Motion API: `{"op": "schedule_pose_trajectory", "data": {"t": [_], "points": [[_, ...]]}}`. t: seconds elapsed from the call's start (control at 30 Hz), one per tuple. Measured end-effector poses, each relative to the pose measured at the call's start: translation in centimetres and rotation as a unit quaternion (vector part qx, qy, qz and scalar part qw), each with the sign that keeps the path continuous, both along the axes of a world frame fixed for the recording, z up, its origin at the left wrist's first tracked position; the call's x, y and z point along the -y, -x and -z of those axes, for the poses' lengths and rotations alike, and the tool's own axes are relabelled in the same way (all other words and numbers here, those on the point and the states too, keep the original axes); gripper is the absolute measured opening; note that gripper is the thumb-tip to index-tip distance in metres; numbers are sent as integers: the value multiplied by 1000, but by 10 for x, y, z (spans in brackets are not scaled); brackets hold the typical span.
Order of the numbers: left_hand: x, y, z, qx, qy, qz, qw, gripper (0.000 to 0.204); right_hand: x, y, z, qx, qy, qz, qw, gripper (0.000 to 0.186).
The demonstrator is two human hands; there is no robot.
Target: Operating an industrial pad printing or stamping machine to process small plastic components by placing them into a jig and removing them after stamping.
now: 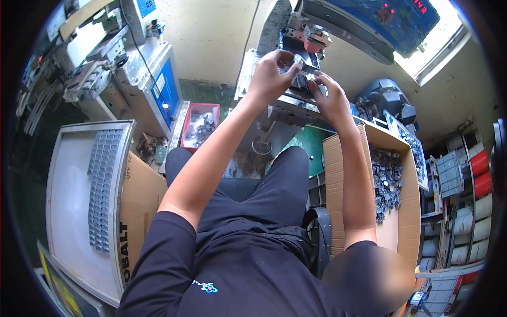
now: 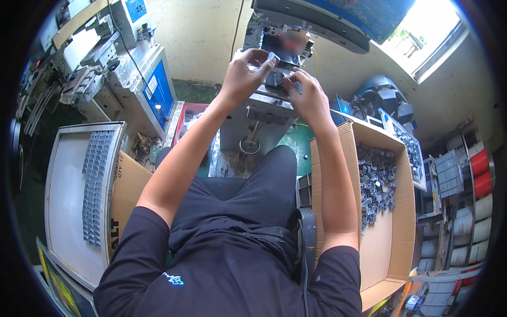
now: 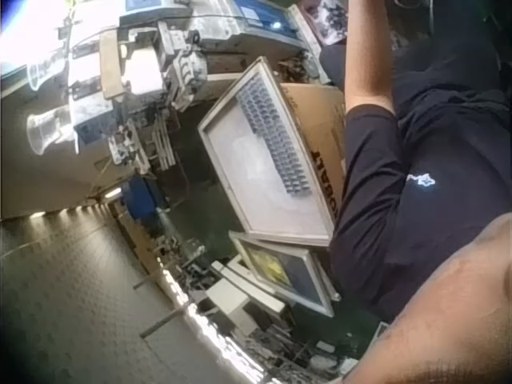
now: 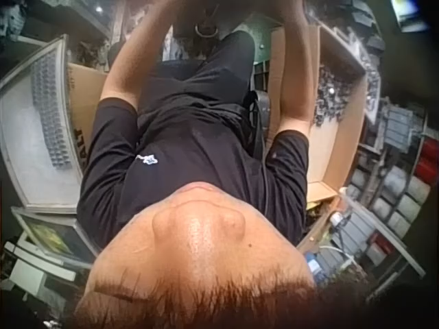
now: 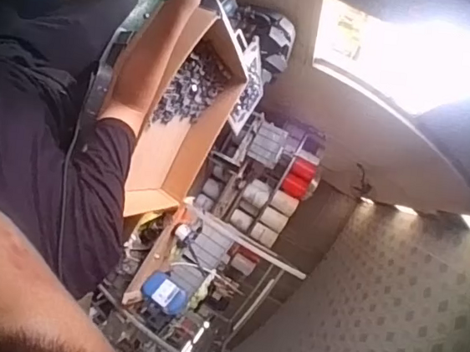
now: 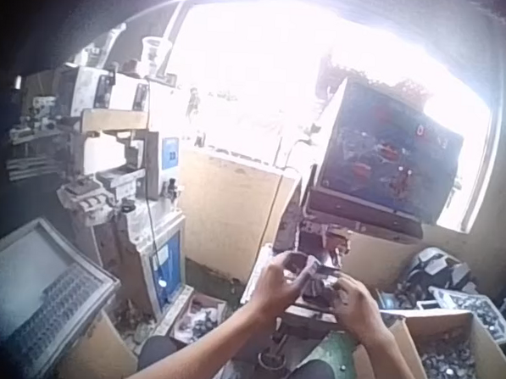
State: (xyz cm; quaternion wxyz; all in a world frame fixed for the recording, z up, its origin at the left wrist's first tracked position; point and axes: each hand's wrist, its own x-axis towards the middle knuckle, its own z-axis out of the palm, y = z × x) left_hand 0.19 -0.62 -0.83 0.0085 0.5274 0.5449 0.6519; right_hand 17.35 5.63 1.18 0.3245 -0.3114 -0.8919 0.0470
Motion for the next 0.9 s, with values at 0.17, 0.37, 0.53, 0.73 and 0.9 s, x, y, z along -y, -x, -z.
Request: {"op": "schedule_pose_trajectory", "data": {"t": [0.17,0.37,0.53,0.73,0.9], "points": [[67,1,18,146,-39,30,988,34,11,4,-2,11,-27,-3,1000,34],[181,86,58,126,-1,-169,977,40,-1,-4,-11,44,-27,-26,998,42],[301,190,90,71,65,-379,920,37,-32,-5,7,32,107,-47,993,44],[442,258,132,98,183,-524,826,37,-23,-7,11,9,104,-75,992,39],[490,269,150,128,279,-535,787,38,-26,-26,-1,-18,81,-125,989,34]]}}
